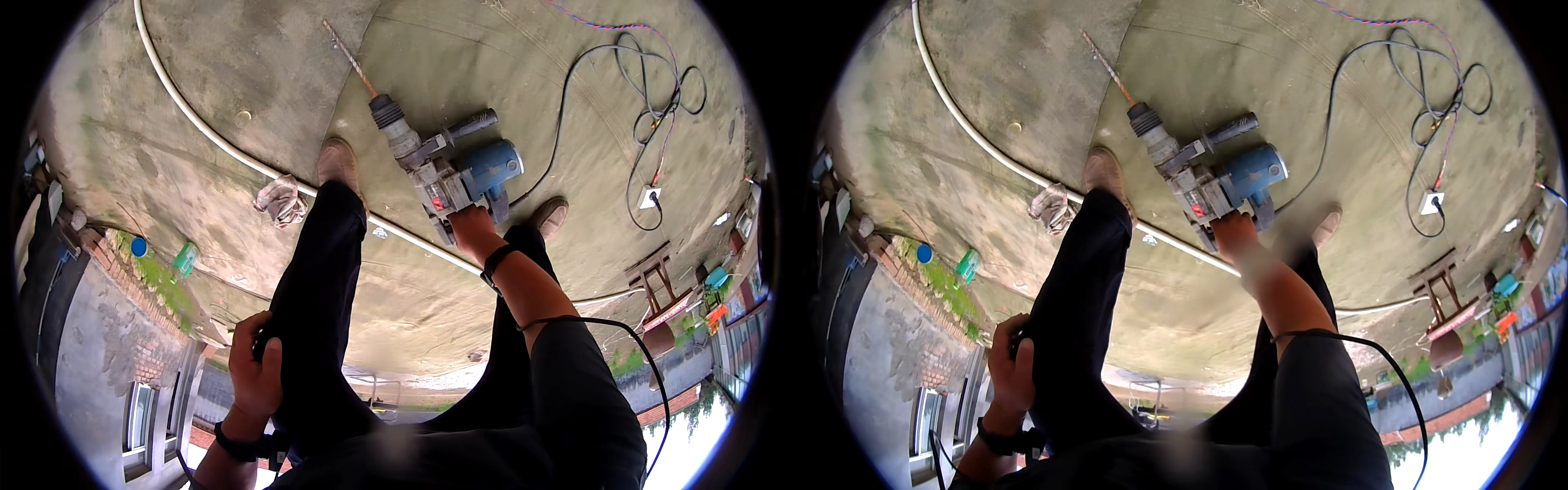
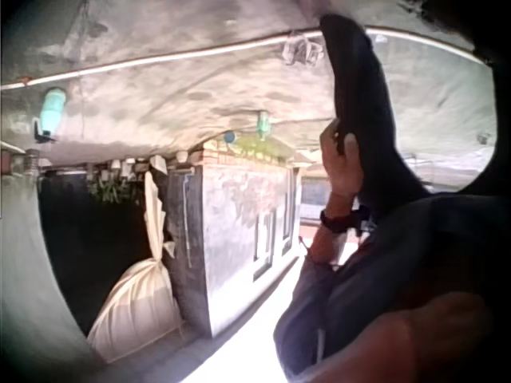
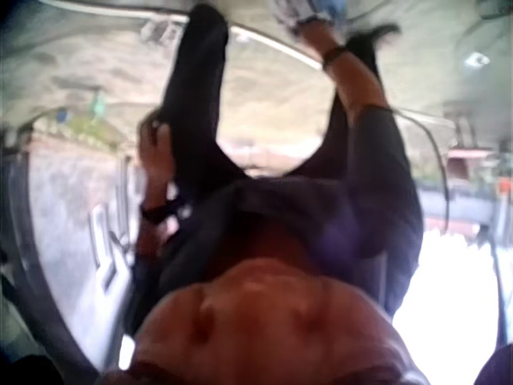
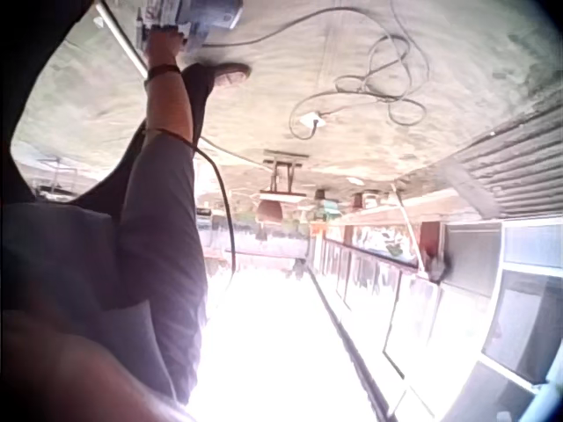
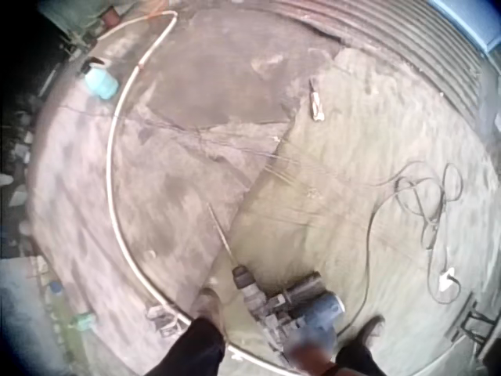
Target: The person uses a demolition hammer to break concrete along a patio edge, marks a guideline using a pencil, and uses a chisel by hand to refine and clean the edge.
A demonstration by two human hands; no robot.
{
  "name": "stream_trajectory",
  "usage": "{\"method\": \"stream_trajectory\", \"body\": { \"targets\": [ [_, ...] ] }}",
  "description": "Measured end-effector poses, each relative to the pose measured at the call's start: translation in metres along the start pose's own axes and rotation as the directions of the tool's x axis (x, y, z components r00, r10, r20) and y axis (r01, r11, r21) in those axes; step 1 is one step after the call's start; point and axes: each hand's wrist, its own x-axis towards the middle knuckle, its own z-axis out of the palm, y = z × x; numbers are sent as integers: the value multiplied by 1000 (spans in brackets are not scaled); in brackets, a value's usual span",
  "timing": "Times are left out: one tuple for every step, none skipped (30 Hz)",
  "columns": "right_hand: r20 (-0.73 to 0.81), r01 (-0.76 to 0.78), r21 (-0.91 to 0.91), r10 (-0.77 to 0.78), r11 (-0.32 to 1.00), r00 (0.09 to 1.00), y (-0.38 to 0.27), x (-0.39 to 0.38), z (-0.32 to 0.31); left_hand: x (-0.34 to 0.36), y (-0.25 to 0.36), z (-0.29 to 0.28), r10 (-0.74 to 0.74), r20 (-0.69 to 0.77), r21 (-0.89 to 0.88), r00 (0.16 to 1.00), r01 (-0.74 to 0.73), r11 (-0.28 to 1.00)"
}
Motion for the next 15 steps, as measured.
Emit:
{"method": "stream_trajectory", "body": {
  "targets": [
    [-24,54,29,-54,998,998,-2,-12,-8,-1,-4,-1,8,-4,7,1000,-8,1000],
    [-51,105,53,-102,993,993,-4,-23,-17,-1,-8,-1,21,-6,13,1000,-21,1000],
    [-67,134,75,-129,988,989,-8,-33,-26,0,-11,0,73,-27,3,997,-73,997],
    [-79,166,102,-158,981,984,-19,-46,-42,0,-12,0,86,-34,-10,996,-87,996],
    [-58,181,145,-174,973,983,-27,-62,-59,2,-10,-1,104,-40,-23,994,-105,994],
    [-67,172,167,-163,971,984,-32,-73,-71,5,-12,2,137,-43,-47,990,-139,989],
    [-60,159,235,-149,959,987,-52,-94,-91,-2,-19,0,131,-74,-41,989,-135,990],
    [-73,148,288,-132,946,989,-69,-106,-120,2,-29,3,146,-120,-41,982,-152,987],
    [-61,132,315,-119,940,991,-86,-117,-149,6,-37,6,161,-158,-46,974,-170,984],
    [-19,112,366,-113,924,993,-108,-136,-181,-6,-38,1,150,-162,17,975,-149,989],
    [-26,143,371,-143,918,989,-120,-140,-210,-3,-43,1,181,-188,77,965,-169,983],
    [-114,139,382,-103,914,988,-123,-150,-241,8,-41,7,241,-193,123,951,-221,968],
    [-184,170,412,-100,895,978,-135,-158,-276,3,-34,-2,280,-205,175,938,-247,953],
    [-253,205,441,-99,874,962,-146,-165,-309,-5,-27,-15,256,-186,172,949,-225,959],
    [-295,186,440,-55,878,954,-150,-165,-333,-6,-18,-23,277,-175,174,945,-247,953]
  ]
}}
